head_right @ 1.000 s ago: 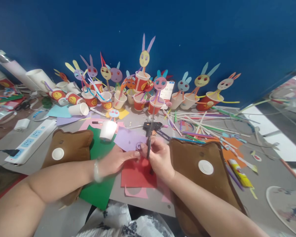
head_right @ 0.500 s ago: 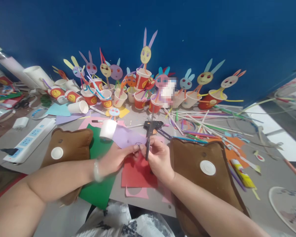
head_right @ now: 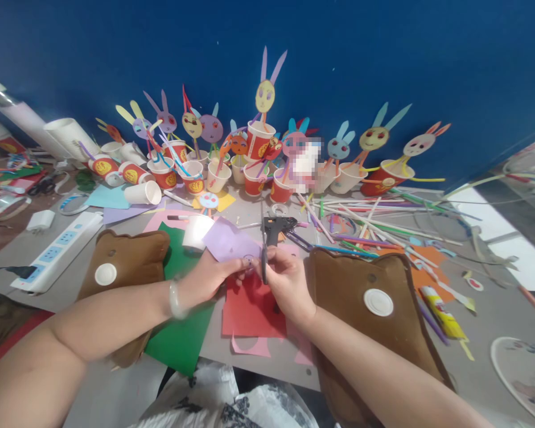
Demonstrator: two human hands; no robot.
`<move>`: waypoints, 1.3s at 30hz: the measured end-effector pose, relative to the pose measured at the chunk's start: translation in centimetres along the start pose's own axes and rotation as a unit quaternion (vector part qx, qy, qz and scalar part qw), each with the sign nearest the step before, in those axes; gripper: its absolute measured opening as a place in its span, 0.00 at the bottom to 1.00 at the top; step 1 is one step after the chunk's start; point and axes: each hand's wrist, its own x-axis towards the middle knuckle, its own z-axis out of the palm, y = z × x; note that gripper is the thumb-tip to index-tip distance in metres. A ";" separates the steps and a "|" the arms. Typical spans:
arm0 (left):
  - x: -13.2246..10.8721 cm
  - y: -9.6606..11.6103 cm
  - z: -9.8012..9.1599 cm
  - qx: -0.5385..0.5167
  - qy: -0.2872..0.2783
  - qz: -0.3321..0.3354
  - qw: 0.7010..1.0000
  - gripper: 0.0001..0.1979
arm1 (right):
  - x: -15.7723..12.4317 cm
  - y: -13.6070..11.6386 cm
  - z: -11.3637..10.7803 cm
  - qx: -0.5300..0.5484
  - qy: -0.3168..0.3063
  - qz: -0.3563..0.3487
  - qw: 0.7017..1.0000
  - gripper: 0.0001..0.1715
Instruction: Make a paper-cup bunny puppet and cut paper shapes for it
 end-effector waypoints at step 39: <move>1.0 2.5 -1.8 -0.071 0.061 0.052 0.994 0.18 | 0.6 -0.1 -0.7 -0.116 -0.152 -0.017 0.981 0.25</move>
